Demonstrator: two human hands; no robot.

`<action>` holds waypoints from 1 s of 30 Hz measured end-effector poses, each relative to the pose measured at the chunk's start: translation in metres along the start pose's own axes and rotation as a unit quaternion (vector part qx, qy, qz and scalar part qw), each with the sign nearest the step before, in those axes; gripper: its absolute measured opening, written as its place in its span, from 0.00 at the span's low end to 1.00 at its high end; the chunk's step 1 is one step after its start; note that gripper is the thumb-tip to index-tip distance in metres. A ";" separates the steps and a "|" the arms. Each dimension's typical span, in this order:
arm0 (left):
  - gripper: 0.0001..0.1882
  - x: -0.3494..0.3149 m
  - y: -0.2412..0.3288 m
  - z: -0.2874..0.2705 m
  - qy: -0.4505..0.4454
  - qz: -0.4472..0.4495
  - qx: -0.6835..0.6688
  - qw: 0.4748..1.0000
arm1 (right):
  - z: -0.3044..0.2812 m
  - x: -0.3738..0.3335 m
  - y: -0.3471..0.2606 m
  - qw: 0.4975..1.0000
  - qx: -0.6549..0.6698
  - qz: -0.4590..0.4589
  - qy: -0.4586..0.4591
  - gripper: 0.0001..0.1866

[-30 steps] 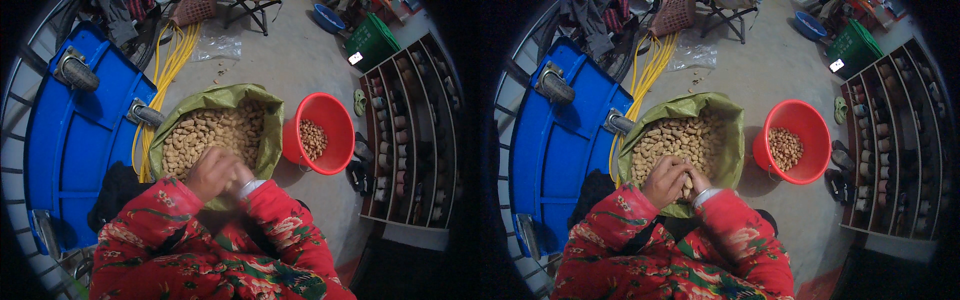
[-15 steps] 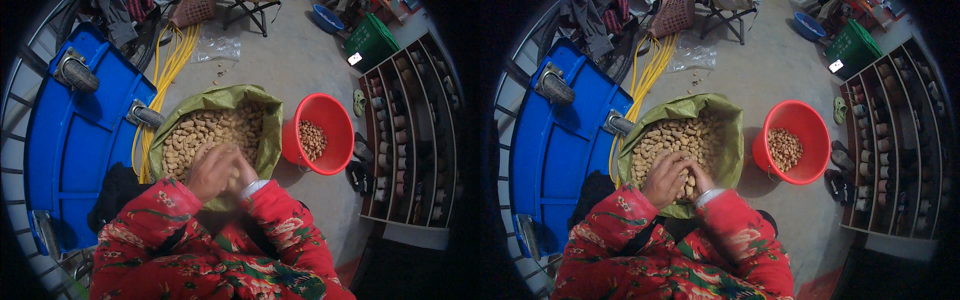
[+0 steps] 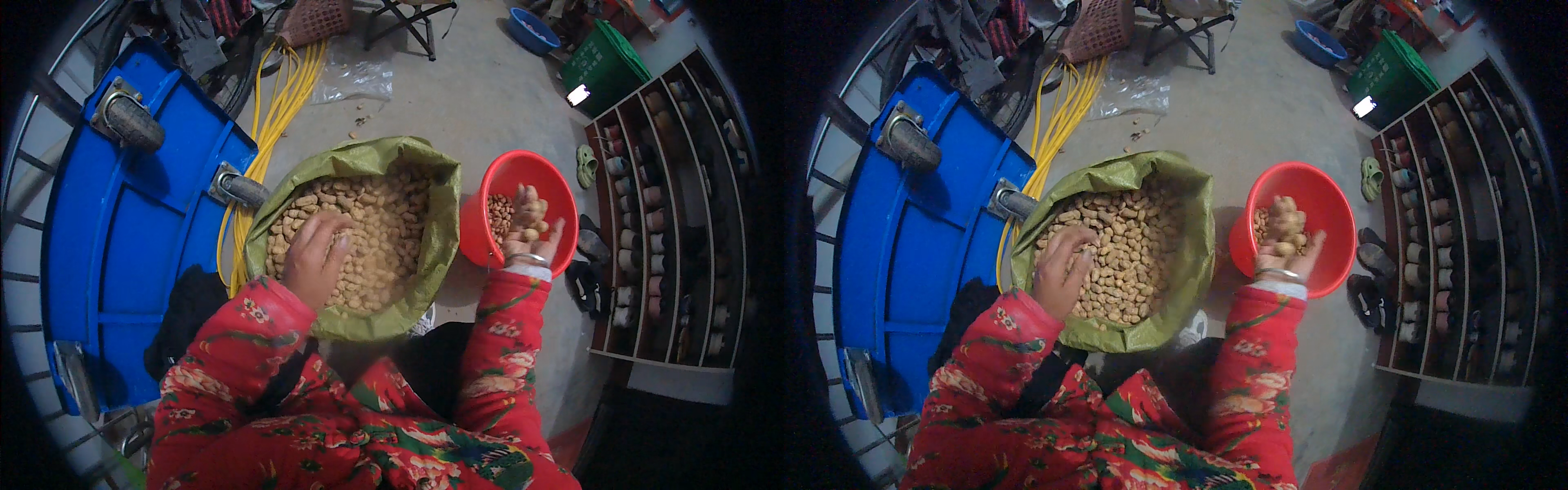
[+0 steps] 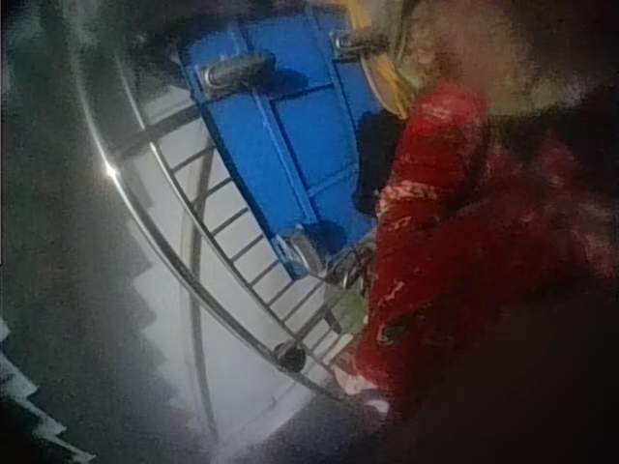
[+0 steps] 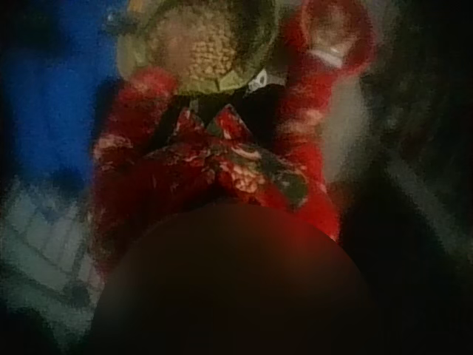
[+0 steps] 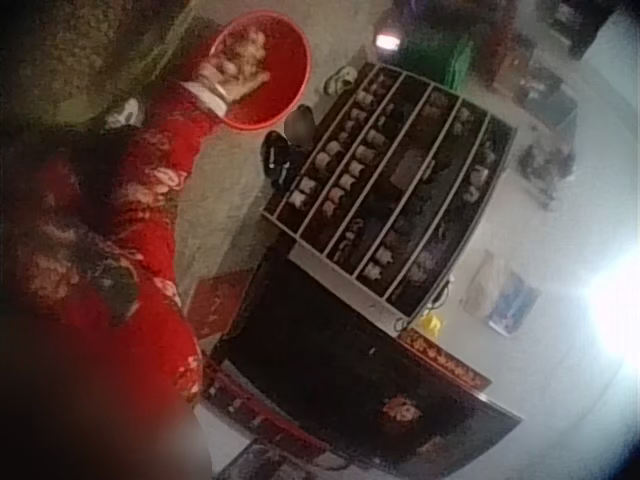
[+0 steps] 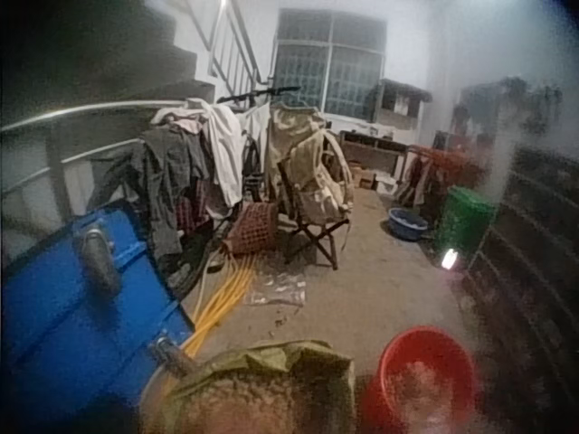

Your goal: The person sits on the floor and repeatedly picks peanuts from a large green sack, inspects them by hand, and transfers selected peanuts into a red bucket. The process continues throughout the clip with consistent hand motions and no tools used.

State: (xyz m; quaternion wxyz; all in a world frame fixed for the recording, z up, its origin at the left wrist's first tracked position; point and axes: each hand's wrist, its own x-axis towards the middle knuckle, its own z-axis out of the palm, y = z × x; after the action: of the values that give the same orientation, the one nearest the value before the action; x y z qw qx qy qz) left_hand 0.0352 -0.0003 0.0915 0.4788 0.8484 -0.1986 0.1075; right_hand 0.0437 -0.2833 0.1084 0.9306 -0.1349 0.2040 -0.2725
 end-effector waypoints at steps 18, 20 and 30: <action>0.26 -0.038 -0.065 0.040 -0.285 -0.010 0.370 0.884 | -0.093 -0.071 0.143 0.341 -0.851 -0.045 -0.398 0.29; 0.24 -0.044 -0.064 0.041 -0.326 -0.017 0.341 0.882 | -0.100 -0.071 0.145 0.267 -0.885 -0.036 -0.380 0.29; 0.21 -0.051 -0.052 0.036 -0.391 -0.017 0.297 0.871 | -0.090 -0.089 0.139 0.168 -0.914 -0.012 -0.369 0.21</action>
State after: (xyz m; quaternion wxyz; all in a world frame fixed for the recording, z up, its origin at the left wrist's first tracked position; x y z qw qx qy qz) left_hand 0.0121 0.0050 0.0145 0.0892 0.9267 -0.3136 -0.1870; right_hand -0.0024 -0.1329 0.0060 0.1055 -0.9761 -0.0615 0.1796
